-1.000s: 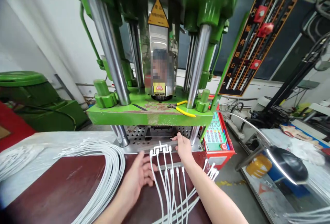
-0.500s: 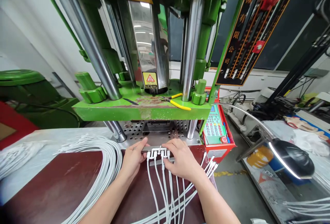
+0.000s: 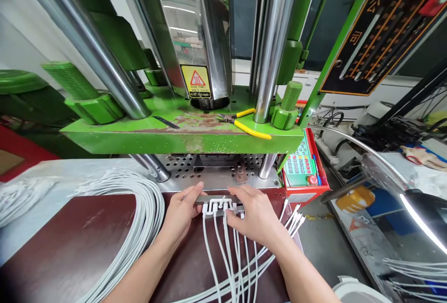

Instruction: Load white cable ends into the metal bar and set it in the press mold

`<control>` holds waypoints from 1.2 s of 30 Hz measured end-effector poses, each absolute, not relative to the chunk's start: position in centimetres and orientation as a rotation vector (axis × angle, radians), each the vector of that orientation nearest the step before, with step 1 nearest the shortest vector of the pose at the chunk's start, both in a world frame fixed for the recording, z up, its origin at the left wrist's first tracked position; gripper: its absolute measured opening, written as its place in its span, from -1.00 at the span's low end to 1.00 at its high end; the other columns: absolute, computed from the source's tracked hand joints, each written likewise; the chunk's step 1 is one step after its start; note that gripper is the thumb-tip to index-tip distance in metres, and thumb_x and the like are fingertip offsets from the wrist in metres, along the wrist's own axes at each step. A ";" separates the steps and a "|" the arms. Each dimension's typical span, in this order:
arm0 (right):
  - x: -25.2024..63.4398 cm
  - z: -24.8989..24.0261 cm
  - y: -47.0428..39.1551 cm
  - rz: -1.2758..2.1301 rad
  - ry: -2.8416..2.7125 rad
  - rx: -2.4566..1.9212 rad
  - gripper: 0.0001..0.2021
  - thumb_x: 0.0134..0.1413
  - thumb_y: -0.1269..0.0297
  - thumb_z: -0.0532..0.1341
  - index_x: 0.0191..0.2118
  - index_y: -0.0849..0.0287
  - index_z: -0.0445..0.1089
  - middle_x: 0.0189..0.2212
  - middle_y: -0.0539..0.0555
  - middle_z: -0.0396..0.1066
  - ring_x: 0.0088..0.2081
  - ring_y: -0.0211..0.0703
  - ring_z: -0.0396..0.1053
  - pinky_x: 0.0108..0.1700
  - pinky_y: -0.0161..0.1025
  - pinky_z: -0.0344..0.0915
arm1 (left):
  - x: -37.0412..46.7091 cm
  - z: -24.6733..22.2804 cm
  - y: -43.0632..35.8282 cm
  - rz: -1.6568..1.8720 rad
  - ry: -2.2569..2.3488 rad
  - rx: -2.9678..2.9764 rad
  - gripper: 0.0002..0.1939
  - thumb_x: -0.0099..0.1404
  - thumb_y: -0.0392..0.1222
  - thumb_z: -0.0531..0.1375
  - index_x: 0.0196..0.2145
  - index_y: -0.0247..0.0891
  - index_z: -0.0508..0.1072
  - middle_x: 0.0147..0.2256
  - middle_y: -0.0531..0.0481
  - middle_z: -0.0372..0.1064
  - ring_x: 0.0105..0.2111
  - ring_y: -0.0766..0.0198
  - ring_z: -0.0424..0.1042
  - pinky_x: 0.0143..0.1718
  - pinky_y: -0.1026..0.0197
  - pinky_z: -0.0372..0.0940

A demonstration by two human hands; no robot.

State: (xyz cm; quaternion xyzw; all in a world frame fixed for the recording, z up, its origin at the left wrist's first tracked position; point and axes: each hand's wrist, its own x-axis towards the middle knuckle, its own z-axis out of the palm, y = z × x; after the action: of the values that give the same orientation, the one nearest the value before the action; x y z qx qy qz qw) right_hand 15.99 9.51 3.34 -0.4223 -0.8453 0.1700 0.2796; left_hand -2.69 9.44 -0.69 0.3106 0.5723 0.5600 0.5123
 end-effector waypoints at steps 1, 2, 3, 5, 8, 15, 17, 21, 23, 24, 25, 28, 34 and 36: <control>15.8 3.5 9.3 0.451 -2.272 -1.102 -0.55 -0.02 0.34 0.21 0.06 0.11 0.26 -0.10 0.10 0.36 -0.05 -0.05 0.31 0.04 -0.07 0.23 | -2.7 -0.7 9.4 1.350 1.372 0.723 -0.60 0.07 0.10 0.24 -0.61 -0.33 0.38 -0.74 0.17 0.08 -0.73 0.49 0.05 -0.70 0.41 -0.05; 15.4 3.7 9.1 0.433 -2.279 -1.069 -0.51 -0.02 0.31 0.22 0.09 0.11 0.23 -0.08 0.12 0.33 -0.02 -0.02 0.27 0.09 -0.01 0.17 | -2.6 -0.8 9.4 1.352 1.371 0.707 -0.60 0.05 0.10 0.25 -0.61 -0.33 0.38 -0.74 0.16 0.09 -0.73 0.49 0.05 -0.70 0.41 -0.05; 15.0 3.7 8.8 0.408 -2.289 -1.044 -0.49 -0.03 0.30 0.23 0.10 0.11 0.21 -0.07 0.13 0.31 0.00 -0.01 0.25 0.14 0.03 0.10 | -2.6 -0.9 9.4 1.352 1.374 0.703 -0.60 0.05 0.10 0.25 -0.61 -0.33 0.38 -0.73 0.16 0.10 -0.74 0.49 0.05 -0.70 0.41 -0.05; 14.2 3.7 8.4 0.357 -2.334 -1.028 -0.47 -0.05 0.31 0.24 0.10 0.14 0.19 -0.09 0.14 0.31 -0.02 0.00 0.24 0.18 0.09 0.01 | -2.5 -1.1 9.3 1.345 1.382 0.729 -0.61 0.05 0.10 0.25 -0.60 -0.32 0.39 -0.73 0.16 0.12 -0.74 0.48 0.05 -0.71 0.40 -0.05; 13.3 3.3 8.0 0.286 -2.410 -1.071 -0.47 -0.05 0.35 0.22 0.11 0.18 0.18 -0.10 0.15 0.32 -0.04 0.01 0.25 0.21 0.11 -0.06 | -2.3 -1.5 9.1 1.321 1.395 0.816 -0.63 0.08 0.11 0.23 -0.55 -0.30 0.44 -0.69 0.12 0.21 -0.71 0.44 0.13 -0.67 0.37 0.03; 12.9 2.5 7.5 0.142 -2.382 -1.082 -0.56 -0.05 0.42 0.15 0.03 0.27 0.27 -0.18 0.16 0.37 -0.13 -0.03 0.30 0.17 0.02 0.03 | -2.2 -1.3 8.9 1.276 1.400 0.912 -0.63 0.14 0.10 0.19 -0.54 -0.30 0.44 -0.65 0.11 0.25 -0.68 0.43 0.13 -0.64 0.37 0.05; 12.9 2.3 7.5 0.126 -2.345 -1.058 -0.67 -0.06 0.43 0.14 -0.09 0.26 0.35 -0.26 0.13 0.40 -0.19 -0.07 0.34 0.12 -0.05 0.11 | -2.1 -1.1 8.8 1.263 1.406 0.921 -0.62 0.14 0.09 0.19 -0.59 -0.29 0.41 -0.71 0.13 0.17 -0.70 0.43 0.11 -0.66 0.36 0.02; 13.3 2.6 8.0 0.183 -2.238 -1.093 -0.88 -0.02 0.45 0.10 -0.44 0.21 0.37 -0.51 0.04 0.38 -0.43 -0.18 0.35 -0.15 -0.19 0.28 | -1.9 -0.8 8.7 1.232 1.405 0.973 -0.60 0.15 0.07 0.17 -0.66 -0.29 0.37 -0.76 0.14 0.08 -0.71 0.42 0.07 -0.66 0.36 -0.02; 13.6 2.9 8.4 0.321 -2.176 -1.138 -0.89 -0.02 0.44 0.11 -0.47 0.19 0.36 -0.53 0.01 0.38 -0.47 -0.20 0.33 -0.30 -0.26 0.28 | -1.9 -0.7 8.7 1.237 1.402 0.987 -0.60 0.15 0.06 0.18 -0.66 -0.29 0.38 -0.76 0.13 0.09 -0.70 0.42 0.07 -0.66 0.36 -0.02; 13.8 3.1 8.5 0.431 -2.118 -1.166 -0.90 -0.02 0.42 0.12 -0.47 0.19 0.36 -0.52 0.01 0.39 -0.47 -0.20 0.34 -0.35 -0.28 0.26 | -1.9 -0.6 8.7 1.240 1.399 0.978 -0.60 0.15 0.06 0.18 -0.66 -0.30 0.38 -0.77 0.13 0.09 -0.70 0.43 0.07 -0.66 0.37 -0.03; 14.0 3.2 8.7 0.560 -2.028 -1.192 -0.90 -0.01 0.40 0.12 -0.45 0.18 0.37 -0.51 0.00 0.41 -0.47 -0.21 0.35 -0.38 -0.30 0.25 | -1.9 -0.5 8.7 1.244 1.388 0.951 -0.59 0.15 0.06 0.18 -0.67 -0.30 0.38 -0.78 0.13 0.08 -0.71 0.44 0.05 -0.67 0.37 -0.05; 15.0 3.7 9.2 0.965 -1.623 -1.200 -0.88 0.06 0.29 0.15 -0.43 0.19 0.37 -0.51 0.00 0.43 -0.45 -0.20 0.38 -0.41 -0.32 0.27 | -2.0 -0.1 8.7 1.256 1.282 0.817 -0.59 0.13 0.06 0.19 -0.66 -0.32 0.37 -0.80 0.14 0.05 -0.76 0.48 -0.05 -0.70 0.38 -0.15; 19.9 6.3 8.8 1.061 -1.045 -1.009 -0.75 0.13 0.11 0.09 -0.41 0.17 0.32 -0.54 0.03 0.41 -0.48 -0.15 0.40 -0.42 -0.22 0.34 | -2.4 0.0 8.5 1.247 1.229 0.736 -0.61 0.08 0.03 0.24 -0.66 -0.34 0.35 -0.82 0.15 0.05 -0.77 0.52 -0.08 -0.72 0.40 -0.21; 22.8 7.2 7.3 0.915 -1.230 -1.133 -0.74 0.13 0.11 0.11 -0.38 0.19 0.38 -0.42 0.12 0.45 -0.34 -0.06 0.43 -0.28 -0.15 0.36 | -2.5 -0.1 8.5 1.245 1.224 0.724 -0.63 0.08 0.02 0.24 -0.65 -0.34 0.36 -0.82 0.15 0.06 -0.77 0.52 -0.07 -0.71 0.40 -0.19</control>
State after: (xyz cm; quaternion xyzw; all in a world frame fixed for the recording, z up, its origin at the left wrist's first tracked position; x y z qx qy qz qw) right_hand 22.83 7.30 7.21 -0.4846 -0.5260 0.3911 0.5793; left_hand -2.52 8.50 -0.06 0.3105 0.5248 0.5338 0.5859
